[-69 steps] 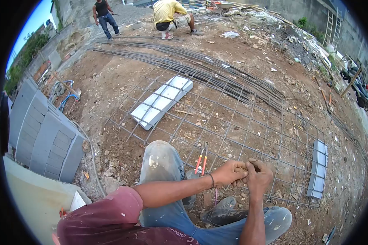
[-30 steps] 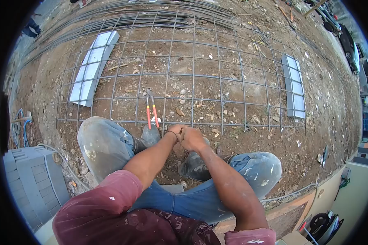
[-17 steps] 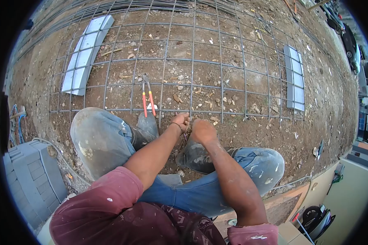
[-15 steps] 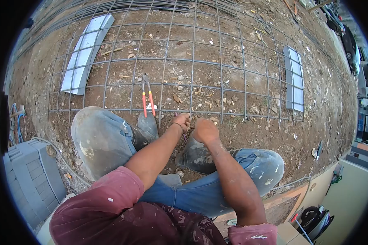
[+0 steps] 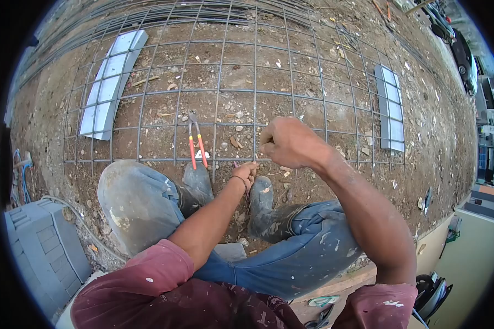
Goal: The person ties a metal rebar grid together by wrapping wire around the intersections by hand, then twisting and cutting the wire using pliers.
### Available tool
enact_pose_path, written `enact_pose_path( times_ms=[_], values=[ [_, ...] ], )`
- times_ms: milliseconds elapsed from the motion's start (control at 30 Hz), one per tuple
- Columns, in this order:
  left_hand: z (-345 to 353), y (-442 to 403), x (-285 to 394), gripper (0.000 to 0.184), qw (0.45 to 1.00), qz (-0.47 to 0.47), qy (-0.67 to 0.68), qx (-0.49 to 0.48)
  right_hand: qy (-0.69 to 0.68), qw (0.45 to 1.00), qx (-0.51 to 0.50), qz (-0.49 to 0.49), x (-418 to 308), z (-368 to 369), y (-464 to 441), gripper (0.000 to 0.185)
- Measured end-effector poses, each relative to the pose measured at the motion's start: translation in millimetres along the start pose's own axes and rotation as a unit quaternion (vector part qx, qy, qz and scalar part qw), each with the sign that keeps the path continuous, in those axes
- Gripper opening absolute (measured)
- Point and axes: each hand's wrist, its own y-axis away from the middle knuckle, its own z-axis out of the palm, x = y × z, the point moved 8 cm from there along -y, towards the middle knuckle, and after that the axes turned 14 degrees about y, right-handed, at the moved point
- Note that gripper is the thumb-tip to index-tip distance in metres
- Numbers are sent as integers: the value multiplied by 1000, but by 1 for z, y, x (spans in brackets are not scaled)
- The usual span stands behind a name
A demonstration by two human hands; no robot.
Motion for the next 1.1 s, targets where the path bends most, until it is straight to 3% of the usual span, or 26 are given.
enact_pose_path(
  times_ms=[100,167,233,333,400,433,500,567,733,933,1100],
  values=[
    [-2,9,12,15,996,36,-75,12,-2,997,-4,-82,44,12,-38,20],
    [-2,13,12,23,997,29,-68,8,-9,993,-19,-114,88,75,-80,19],
    [-4,17,11,24,998,26,-60,3,-62,994,17,-88,118,142,-105,22],
    [-4,19,10,25,999,25,-31,-6,-200,980,4,-13,110,224,-117,32],
    [-4,20,12,25,1000,22,-11,5,-195,965,177,-3,105,241,-114,23],
    [0,22,15,26,1000,31,-7,-1,-210,964,161,2,103,257,-116,23],
    [-11,31,7,27,1000,24,-14,14,-211,942,255,58,105,252,-103,11],
    [-4,33,13,26,999,49,-18,1,-198,942,259,76,108,255,-98,7],
    [-6,39,12,33,996,67,-59,22,-147,933,329,10,109,246,-96,10],
    [-19,17,9,31,995,-4,60,-81,-123,955,268,8,109,251,-107,12],
    [-14,22,13,22,998,21,22,-62,-80,958,276,-17,95,235,-102,11]
  ],
)
